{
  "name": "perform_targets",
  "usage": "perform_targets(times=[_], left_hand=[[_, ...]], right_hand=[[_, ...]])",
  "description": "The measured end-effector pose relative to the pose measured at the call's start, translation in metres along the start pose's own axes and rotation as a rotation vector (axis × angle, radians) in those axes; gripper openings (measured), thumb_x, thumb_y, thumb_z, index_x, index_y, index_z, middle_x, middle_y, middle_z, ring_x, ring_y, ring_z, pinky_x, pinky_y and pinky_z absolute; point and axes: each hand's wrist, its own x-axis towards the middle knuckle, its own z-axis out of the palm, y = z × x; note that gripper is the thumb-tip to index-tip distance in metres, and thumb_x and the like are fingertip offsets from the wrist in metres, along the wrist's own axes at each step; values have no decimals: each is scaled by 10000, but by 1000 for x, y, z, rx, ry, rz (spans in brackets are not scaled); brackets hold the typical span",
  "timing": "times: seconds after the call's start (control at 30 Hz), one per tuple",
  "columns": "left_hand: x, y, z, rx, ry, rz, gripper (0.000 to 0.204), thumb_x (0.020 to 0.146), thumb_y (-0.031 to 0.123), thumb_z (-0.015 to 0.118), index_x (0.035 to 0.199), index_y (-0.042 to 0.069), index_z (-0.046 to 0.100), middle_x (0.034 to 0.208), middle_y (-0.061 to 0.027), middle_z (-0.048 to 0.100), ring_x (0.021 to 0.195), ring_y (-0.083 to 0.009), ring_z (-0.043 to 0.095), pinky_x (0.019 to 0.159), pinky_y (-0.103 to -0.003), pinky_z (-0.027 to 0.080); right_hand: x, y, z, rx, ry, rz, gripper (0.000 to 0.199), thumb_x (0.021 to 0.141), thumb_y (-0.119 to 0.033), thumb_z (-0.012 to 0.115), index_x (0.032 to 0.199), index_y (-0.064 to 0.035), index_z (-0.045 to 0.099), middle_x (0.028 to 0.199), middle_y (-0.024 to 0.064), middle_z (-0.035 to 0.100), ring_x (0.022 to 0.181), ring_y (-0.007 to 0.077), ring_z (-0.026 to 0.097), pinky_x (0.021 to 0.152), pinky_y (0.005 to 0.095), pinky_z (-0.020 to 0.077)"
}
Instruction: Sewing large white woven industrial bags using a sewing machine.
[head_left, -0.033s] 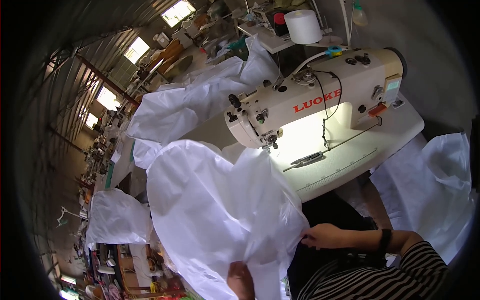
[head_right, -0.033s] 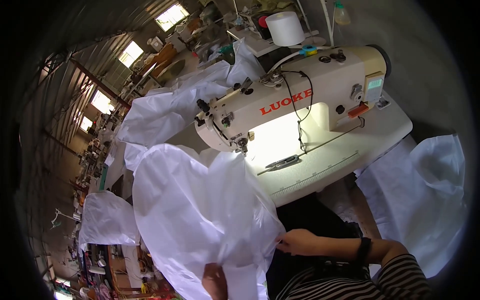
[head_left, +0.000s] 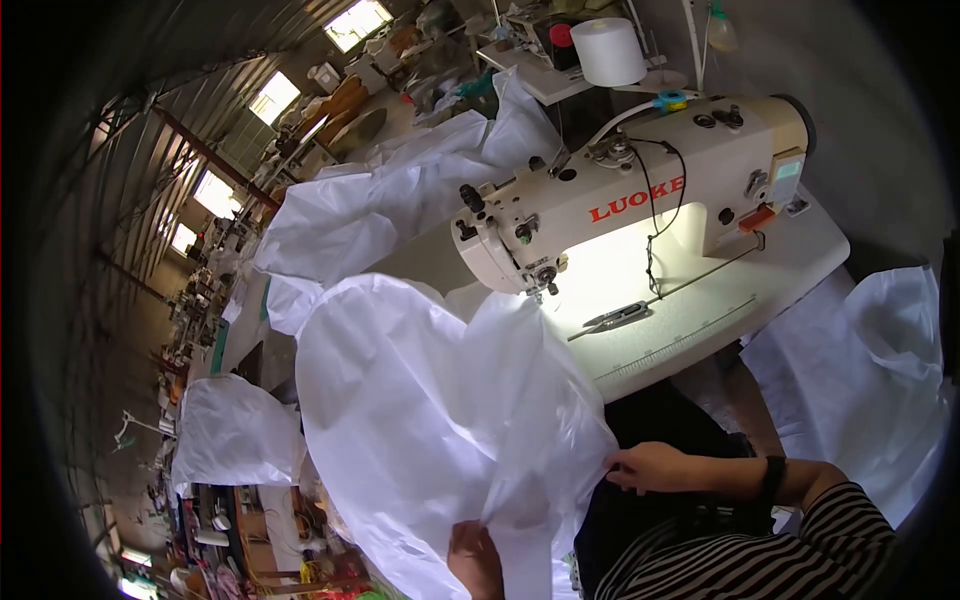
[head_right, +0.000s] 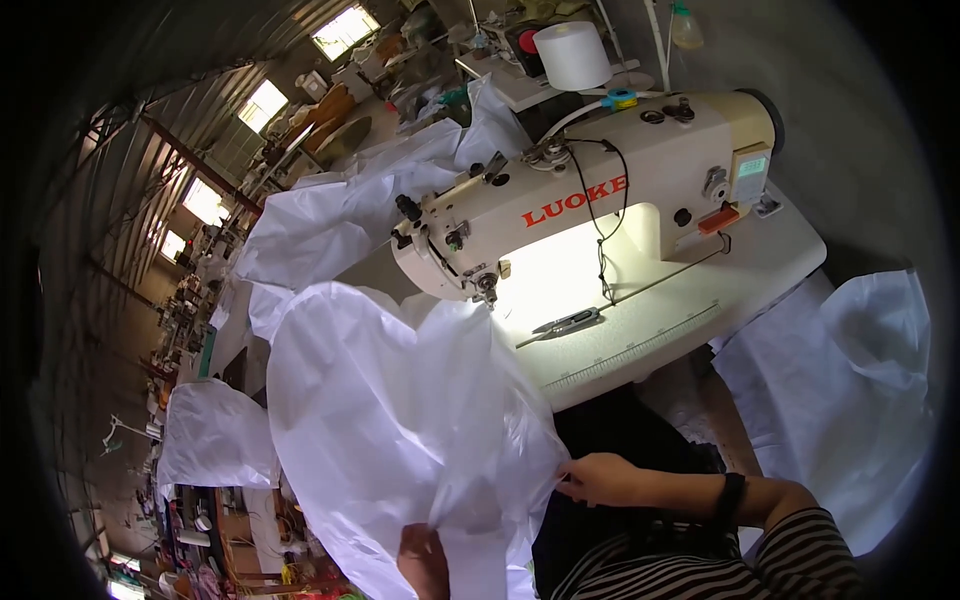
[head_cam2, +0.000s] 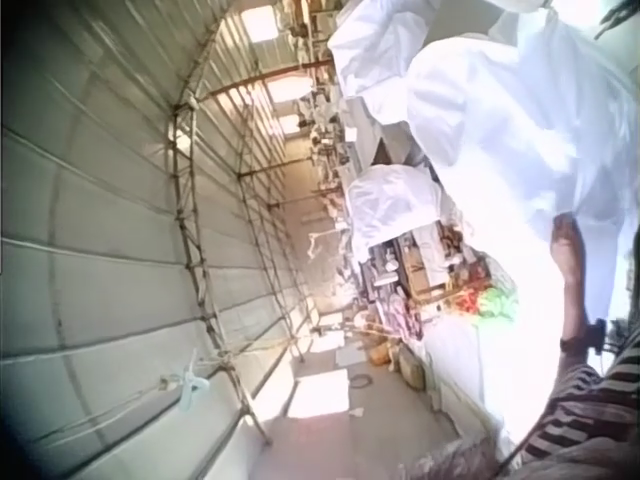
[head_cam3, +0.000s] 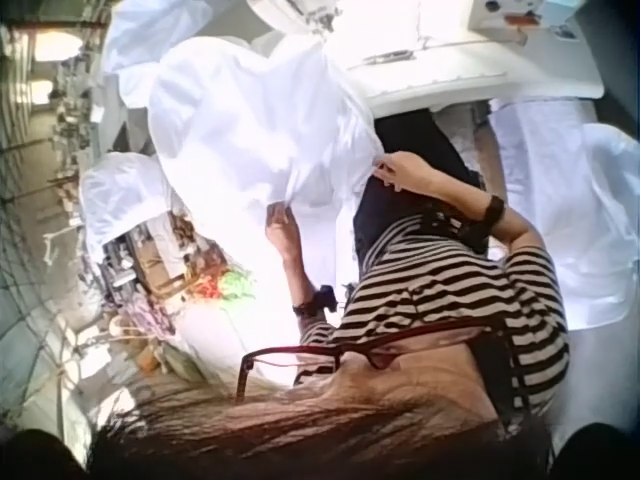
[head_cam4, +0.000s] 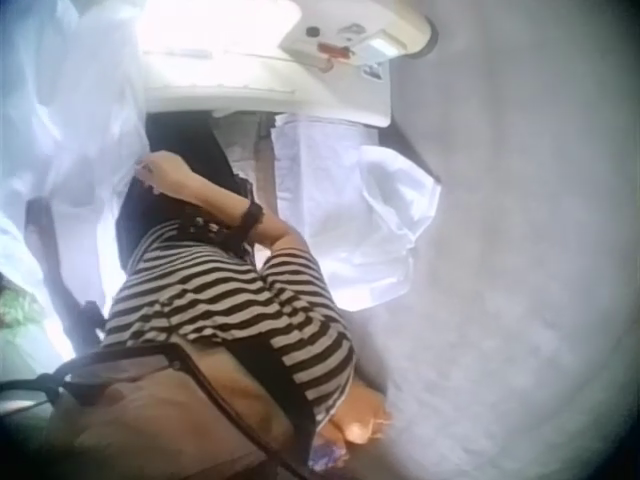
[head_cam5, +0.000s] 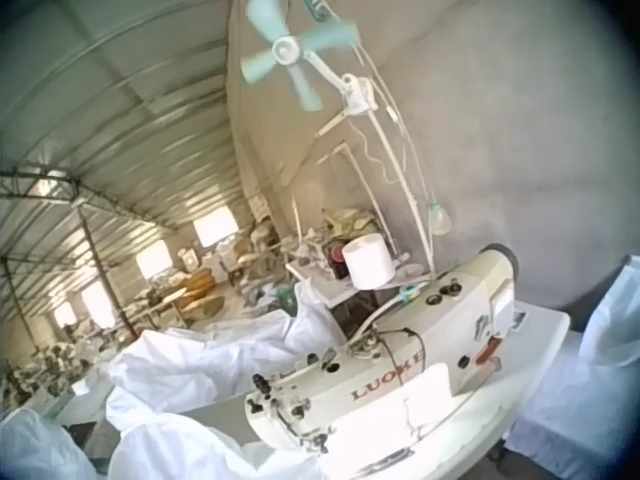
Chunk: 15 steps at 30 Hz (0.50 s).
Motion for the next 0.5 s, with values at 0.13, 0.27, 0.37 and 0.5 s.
perform_targets(times=[0.13,0.27,0.37,0.5], left_hand=[[8,10,-21,92,48,156,123,825,-36,624,941,-17,661,936,-183,659,829,-388,631,722,-437,529],[-2,36,-34,-68,18,116,182,822,-72,587,978,-24,668,987,-194,671,898,-374,645,779,-426,533],[-7,59,-61,-206,-94,155,251,791,-121,553,989,-20,670,1018,-188,679,944,-361,654,808,-415,534],[-19,91,-86,-540,-474,45,303,795,-143,545,1052,-30,660,1052,-150,691,1006,-258,656,852,-320,521]], right_hand=[[20,11,14,279,-70,49,386,965,-360,579,1175,-42,639,829,72,697,610,208,650,638,312,520],[55,12,46,25,-72,-173,432,975,-417,565,1178,-43,638,875,118,687,744,249,653,698,331,498],[44,0,60,-42,-67,-449,345,949,-375,607,1100,-73,683,982,136,678,848,295,658,768,368,520],[-25,-37,66,104,-112,-809,231,919,-220,662,1108,-88,660,1016,126,675,872,284,677,795,370,545]])
